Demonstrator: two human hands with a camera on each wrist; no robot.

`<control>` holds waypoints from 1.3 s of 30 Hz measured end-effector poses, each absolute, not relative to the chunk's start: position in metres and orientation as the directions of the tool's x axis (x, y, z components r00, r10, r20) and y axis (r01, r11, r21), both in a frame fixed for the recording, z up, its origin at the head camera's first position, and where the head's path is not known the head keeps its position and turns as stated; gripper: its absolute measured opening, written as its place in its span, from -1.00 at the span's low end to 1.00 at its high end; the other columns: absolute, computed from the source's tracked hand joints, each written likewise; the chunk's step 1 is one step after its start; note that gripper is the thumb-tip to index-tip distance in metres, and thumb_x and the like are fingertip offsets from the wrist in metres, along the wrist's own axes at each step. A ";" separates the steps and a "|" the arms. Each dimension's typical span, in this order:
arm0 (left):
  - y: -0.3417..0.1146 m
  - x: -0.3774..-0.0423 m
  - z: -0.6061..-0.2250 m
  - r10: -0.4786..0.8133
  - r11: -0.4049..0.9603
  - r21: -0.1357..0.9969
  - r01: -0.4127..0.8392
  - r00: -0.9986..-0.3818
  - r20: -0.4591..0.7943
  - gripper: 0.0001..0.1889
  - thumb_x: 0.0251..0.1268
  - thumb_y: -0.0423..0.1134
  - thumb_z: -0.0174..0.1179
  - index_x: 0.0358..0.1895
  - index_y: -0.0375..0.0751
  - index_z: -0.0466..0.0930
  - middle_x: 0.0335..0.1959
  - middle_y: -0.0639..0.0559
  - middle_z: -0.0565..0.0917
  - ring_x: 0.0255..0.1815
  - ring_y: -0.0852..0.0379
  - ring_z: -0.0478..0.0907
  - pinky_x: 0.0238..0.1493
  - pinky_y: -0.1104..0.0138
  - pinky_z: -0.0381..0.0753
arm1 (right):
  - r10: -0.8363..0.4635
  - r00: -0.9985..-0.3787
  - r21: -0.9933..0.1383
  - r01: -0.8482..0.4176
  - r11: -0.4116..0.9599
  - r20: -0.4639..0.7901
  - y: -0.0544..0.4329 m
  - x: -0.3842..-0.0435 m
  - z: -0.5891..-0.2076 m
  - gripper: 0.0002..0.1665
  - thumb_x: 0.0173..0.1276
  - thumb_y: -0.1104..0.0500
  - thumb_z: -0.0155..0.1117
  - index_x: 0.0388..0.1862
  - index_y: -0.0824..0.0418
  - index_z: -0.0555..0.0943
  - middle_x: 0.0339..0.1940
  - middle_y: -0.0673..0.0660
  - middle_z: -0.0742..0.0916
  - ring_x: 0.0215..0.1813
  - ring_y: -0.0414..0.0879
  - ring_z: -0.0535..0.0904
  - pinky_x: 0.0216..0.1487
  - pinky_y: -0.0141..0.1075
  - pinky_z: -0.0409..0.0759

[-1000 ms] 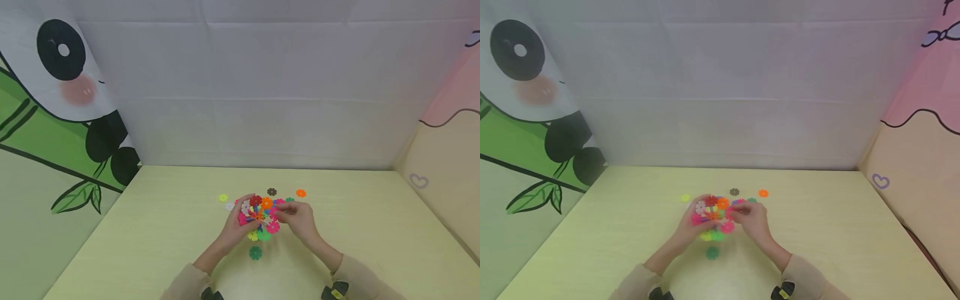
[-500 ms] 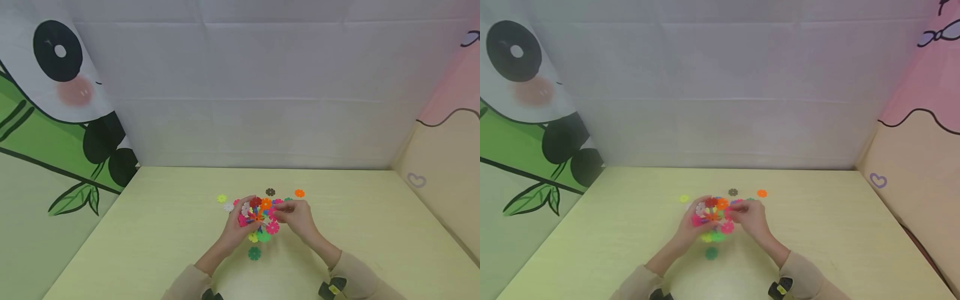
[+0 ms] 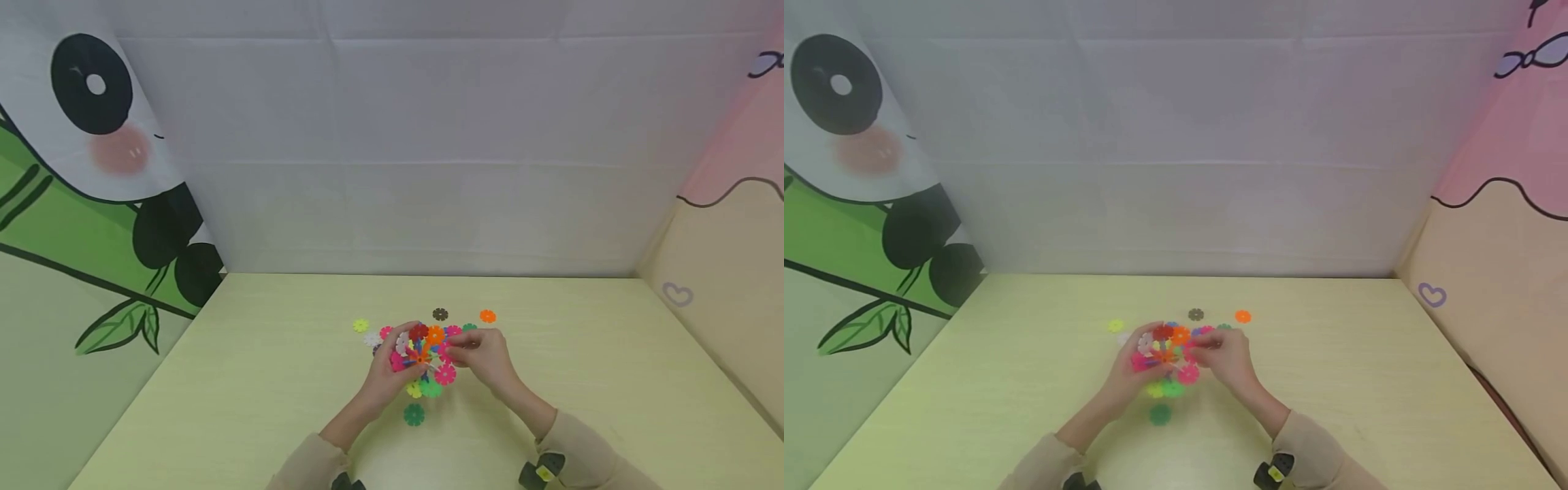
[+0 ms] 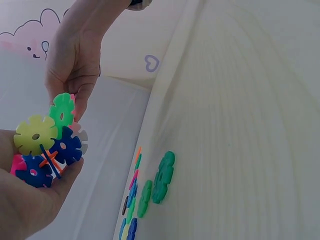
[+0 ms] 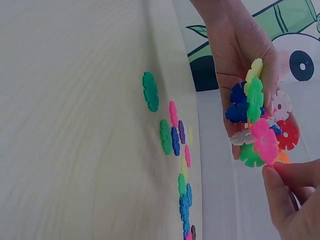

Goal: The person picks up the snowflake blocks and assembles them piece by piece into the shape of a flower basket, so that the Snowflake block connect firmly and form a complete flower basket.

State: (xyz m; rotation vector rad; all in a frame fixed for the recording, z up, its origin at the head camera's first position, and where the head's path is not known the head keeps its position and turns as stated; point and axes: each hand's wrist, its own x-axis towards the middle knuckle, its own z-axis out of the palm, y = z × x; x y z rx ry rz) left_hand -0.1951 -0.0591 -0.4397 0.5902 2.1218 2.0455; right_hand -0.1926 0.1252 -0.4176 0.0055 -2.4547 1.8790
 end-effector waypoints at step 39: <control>-0.074 -0.198 -0.424 0.509 0.063 0.986 0.154 -0.855 0.101 -0.50 0.30 -0.38 0.03 0.30 -0.14 0.23 0.27 -0.16 0.28 0.02 -0.18 0.51 -0.05 0.19 0.56 | -0.194 -0.945 -0.895 -0.315 0.316 0.264 0.130 -0.185 -0.413 -0.74 0.20 0.37 0.22 -0.11 0.39 0.55 -0.28 0.26 0.63 -0.36 0.09 0.58 -0.41 -0.24 0.64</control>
